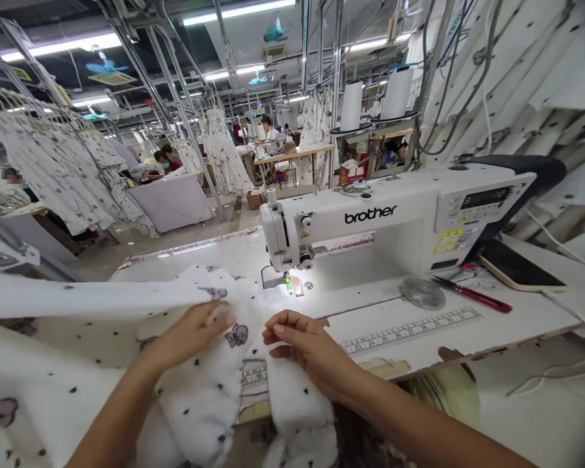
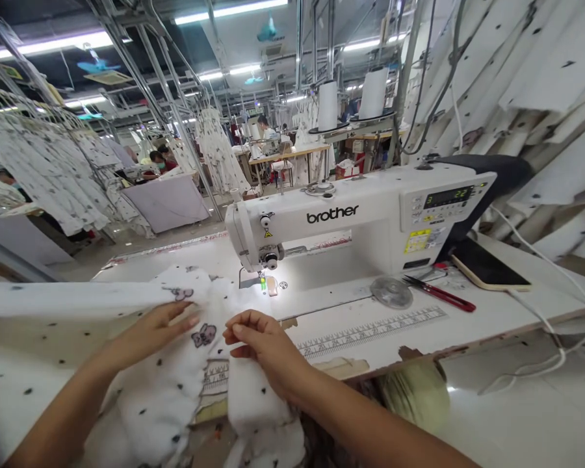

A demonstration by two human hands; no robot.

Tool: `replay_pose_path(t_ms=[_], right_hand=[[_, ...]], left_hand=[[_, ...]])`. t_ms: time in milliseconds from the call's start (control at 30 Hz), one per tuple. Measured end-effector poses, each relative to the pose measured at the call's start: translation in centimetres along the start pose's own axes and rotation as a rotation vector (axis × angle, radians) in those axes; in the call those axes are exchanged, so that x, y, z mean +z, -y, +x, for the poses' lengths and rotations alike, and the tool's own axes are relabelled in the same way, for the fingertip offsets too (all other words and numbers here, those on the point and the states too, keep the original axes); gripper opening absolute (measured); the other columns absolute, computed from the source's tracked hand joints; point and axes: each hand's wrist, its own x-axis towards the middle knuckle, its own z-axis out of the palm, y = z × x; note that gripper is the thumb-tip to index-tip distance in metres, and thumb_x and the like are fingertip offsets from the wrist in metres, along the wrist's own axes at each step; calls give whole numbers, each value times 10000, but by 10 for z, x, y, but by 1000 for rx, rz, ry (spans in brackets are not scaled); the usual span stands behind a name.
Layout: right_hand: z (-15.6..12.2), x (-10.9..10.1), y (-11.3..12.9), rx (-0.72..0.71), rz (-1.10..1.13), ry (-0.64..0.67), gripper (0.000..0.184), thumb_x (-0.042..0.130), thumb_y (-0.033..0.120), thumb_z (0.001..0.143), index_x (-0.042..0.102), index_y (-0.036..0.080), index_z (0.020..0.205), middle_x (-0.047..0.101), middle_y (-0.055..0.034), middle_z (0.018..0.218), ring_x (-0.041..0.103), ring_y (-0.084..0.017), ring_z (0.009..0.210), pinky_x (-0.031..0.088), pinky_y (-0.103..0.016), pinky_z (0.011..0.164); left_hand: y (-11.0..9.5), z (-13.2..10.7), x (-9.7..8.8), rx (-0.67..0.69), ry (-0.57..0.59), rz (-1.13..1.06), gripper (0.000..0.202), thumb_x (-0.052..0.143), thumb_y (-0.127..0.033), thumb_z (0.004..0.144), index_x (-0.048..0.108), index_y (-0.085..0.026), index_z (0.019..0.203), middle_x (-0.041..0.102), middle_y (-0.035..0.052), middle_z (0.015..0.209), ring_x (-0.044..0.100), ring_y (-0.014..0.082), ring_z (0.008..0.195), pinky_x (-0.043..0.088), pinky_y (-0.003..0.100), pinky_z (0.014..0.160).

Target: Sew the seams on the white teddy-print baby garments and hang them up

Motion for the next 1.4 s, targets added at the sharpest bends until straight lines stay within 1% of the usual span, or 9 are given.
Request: replay_pose_path(t_ms=[367,500,633,800,967,1067,1267,1333,1400], right_hand=[[-14,15,-23,148,-128,173,524,855,476,615,647,162,979,638,-44,1001,599,-187,1024,429,-315,922],[-19,19,-30,219,-151,206,684,867,474,598,600,169,1149,595,-117,1215,495,-259,1265,417,-376,1021],[-16,24,-42,182,-86,199,913,876,483,580,467,181,1338,413,-165,1471,313,-275,1427,308,-418,1147],[-6,38,-51,99,-28,131,1181,891,401,562,220,163,1503,209,-187,1581,247,-281,1458,195,-432,1200],[5,61,-60,5,38,271,1016,898,288,556,380,245,1429,485,-109,1433,503,-281,1285,398,-424,1086],[13,73,-68,28,-14,299,785,900,291,553,563,199,1256,667,-71,1132,628,-264,1065,474,-407,972],[4,69,-12,-20,163,347,544,863,426,615,660,176,1054,683,-17,892,620,-134,754,494,-290,783],[-6,50,16,-5,190,334,531,843,407,666,641,172,1098,688,-39,941,630,-125,760,490,-267,771],[-15,24,32,36,132,302,566,847,361,672,617,181,1156,685,-52,1000,646,-139,805,495,-274,792]], left_hand=[[1,19,41,282,27,132,701,550,-278,866,294,-229,1516,367,87,1552,311,287,1438,274,454,1168],[-5,29,41,402,143,130,392,540,-223,845,622,-226,1229,605,91,1298,489,271,1284,367,413,1092],[-7,40,29,392,165,89,92,592,-243,778,659,-204,829,660,51,875,611,246,899,468,384,882],[-7,34,0,376,129,-68,149,531,-358,876,543,-214,914,620,79,1179,578,229,1102,454,341,923],[-8,20,-21,261,164,-512,300,651,-413,835,420,-225,802,683,84,1009,613,250,1082,474,351,880],[-9,22,-33,263,-25,-476,357,698,-404,780,393,-221,752,636,27,843,616,183,807,472,286,715],[-40,37,-55,331,-561,-259,285,679,-361,773,476,-221,916,488,-55,812,492,123,733,403,219,651],[-55,42,-42,298,-491,-162,335,667,-406,767,509,-220,996,541,-37,881,531,150,775,437,248,691],[-66,50,-15,234,-238,-113,426,664,-427,747,534,-228,1101,604,-12,928,578,177,769,470,287,713]])
